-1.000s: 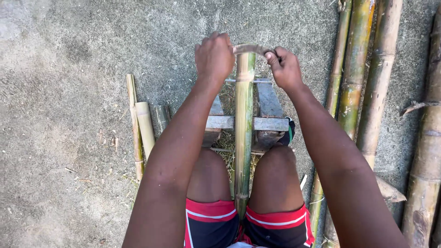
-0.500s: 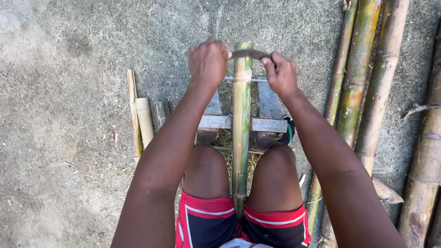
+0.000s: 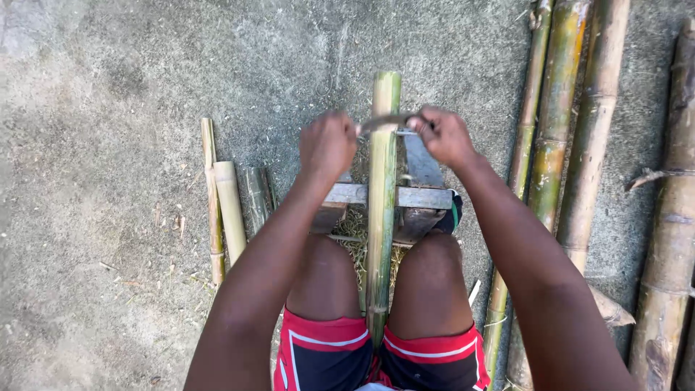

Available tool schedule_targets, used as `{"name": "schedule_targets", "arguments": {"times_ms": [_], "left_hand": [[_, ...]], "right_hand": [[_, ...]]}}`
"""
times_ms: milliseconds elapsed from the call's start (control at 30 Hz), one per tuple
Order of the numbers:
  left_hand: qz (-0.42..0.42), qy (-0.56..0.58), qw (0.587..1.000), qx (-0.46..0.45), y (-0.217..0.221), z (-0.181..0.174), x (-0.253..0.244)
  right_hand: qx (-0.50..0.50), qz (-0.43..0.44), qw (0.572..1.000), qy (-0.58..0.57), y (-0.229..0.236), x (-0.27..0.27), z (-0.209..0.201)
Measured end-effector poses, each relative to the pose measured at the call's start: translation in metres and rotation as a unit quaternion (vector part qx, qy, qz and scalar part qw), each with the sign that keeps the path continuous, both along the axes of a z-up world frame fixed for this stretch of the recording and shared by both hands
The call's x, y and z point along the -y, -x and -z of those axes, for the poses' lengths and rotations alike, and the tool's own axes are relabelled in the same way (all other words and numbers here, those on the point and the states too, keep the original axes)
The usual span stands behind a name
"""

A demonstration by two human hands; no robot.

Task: The person is using a curved knife to scrape the outer skin off a bamboo stalk to prepare it for manufacturing.

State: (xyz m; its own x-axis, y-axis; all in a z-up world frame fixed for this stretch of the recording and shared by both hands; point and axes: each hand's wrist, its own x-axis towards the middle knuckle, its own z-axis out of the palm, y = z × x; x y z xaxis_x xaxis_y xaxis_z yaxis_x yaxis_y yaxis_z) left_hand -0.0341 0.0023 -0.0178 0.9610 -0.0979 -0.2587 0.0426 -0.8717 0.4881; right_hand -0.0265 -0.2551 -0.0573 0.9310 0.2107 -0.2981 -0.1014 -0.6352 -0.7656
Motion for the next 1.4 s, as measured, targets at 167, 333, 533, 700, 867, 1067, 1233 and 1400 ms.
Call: {"name": "schedule_targets", "arguments": {"times_ms": [167,333,533,700,867,1067,1233,1400], "left_hand": [[0.002,-0.047,0.994,0.094,-0.069,-0.04,0.018],[0.008,-0.071,0.992,0.099,-0.097,-0.024,0.026],[0.008,-0.058,0.984,0.169,-0.086,-0.023,0.024],[0.024,-0.032,0.99,0.137,-0.038,-0.015,0.013],[-0.033,-0.02,0.999,-0.004,0.018,-0.025,0.014],[-0.056,0.012,0.998,-0.021,0.09,-0.05,0.028],[-0.193,0.123,0.973,0.001,0.158,-0.043,0.045],[-0.258,0.294,0.916,-0.085,0.225,0.011,0.06]], "right_hand": [[0.106,0.076,0.986,-0.108,-0.034,-0.012,0.033],[0.128,0.108,0.974,-0.153,-0.051,-0.011,0.044],[0.163,0.101,0.972,-0.135,-0.042,-0.01,0.051],[0.01,0.056,0.996,-0.063,-0.006,-0.004,0.059],[-0.02,-0.037,0.997,-0.065,0.013,0.01,0.026],[-0.094,-0.05,0.993,-0.058,0.034,0.026,0.012],[-0.072,0.049,0.982,-0.165,0.049,0.017,0.012],[0.027,0.176,0.973,-0.144,0.057,0.005,-0.017]]}}
